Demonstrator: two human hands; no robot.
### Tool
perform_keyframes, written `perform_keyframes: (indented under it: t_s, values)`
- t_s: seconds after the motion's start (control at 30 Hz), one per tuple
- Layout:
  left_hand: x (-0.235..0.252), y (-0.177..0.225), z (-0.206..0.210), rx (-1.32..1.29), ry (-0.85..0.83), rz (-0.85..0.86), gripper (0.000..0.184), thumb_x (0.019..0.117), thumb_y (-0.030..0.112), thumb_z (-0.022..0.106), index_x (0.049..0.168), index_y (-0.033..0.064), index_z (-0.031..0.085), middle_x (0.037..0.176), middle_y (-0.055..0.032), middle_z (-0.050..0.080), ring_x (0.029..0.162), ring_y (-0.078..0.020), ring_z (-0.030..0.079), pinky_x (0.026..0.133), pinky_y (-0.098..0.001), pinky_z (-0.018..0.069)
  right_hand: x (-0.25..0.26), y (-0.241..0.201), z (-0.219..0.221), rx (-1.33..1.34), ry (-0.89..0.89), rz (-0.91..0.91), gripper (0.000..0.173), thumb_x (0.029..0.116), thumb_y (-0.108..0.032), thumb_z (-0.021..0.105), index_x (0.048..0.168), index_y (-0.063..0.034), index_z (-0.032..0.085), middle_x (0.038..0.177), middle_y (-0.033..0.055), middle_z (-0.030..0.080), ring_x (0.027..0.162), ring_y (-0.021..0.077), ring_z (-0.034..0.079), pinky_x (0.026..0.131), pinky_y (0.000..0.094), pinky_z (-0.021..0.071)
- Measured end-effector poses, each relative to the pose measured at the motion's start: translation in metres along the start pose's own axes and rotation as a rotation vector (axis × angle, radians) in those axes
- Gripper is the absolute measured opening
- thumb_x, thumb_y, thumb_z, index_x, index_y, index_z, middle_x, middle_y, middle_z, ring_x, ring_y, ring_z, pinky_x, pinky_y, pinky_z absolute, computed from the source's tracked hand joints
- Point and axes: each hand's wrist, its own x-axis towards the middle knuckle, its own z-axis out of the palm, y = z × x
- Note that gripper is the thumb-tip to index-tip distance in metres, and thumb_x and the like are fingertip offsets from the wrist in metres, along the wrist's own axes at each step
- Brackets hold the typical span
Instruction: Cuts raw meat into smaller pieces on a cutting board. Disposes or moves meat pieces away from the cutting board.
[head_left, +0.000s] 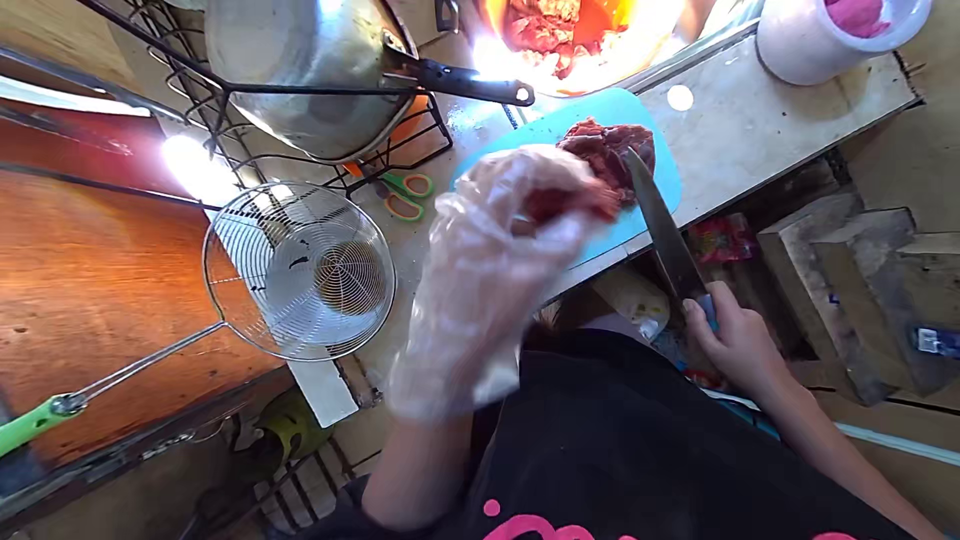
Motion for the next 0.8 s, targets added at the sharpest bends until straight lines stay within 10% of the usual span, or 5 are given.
perform_keyframes:
  t_s: [0.2,0.5,0.7,0.8]
  values:
    - [0.026,-0.095,0.035,0.538,-0.071,-0.107,0.017,0.095,0.013,0.072,0.111,0.0072,0.07,0.118,-0.0204,0.065,0.113,-0.0381,0.063,0.095,-0.0553,0.0517,0.001,-0.001,0.003,0.005,0.018,-0.008,0.037,0.1046,-0.03,0.042,0.103,0.0027,0.059,0.056,0.0047,0.049,0.046,0.0161,0.051,0.043,0.0335,0.0419]
    - [0.022,-0.107,0.029,0.682,-0.151,-0.179,0.075,0.087,0.019,0.077,0.155,0.016,0.045,0.151,-0.0203,0.049,0.133,-0.0413,0.054,0.103,-0.06,0.0492,-0.003,0.005,0.005,0.023,0.043,0.018,0.039,0.1053,-0.033,0.042,0.103,0.0019,0.059,0.057,0.0048,0.049,0.047,0.0162,0.051,0.044,0.0332,0.042]
    - [0.027,-0.113,0.048,0.732,-0.182,-0.19,0.089,0.087,0.05,0.078,0.159,0.017,0.037,0.158,-0.024,0.041,0.143,-0.0426,0.044,0.114,-0.0588,0.04,-0.003,0.004,0.007,0.036,0.056,0.017,0.039,0.1045,-0.033,0.042,0.103,0.0021,0.059,0.056,0.0036,0.048,0.046,0.0149,0.05,0.044,0.0316,0.0414]
    - [0.043,-0.122,0.066,0.762,-0.139,-0.134,0.06,0.0901,0.044,0.076,0.141,0.0151,0.061,0.139,-0.0247,0.057,0.129,-0.0434,0.055,0.104,-0.0596,0.047,-0.002,0.004,0.005,0.031,0.06,0.013,0.039,0.1049,-0.034,0.041,0.102,0.0011,0.059,0.056,0.0022,0.047,0.046,0.0129,0.049,0.044,0.0303,0.0409]
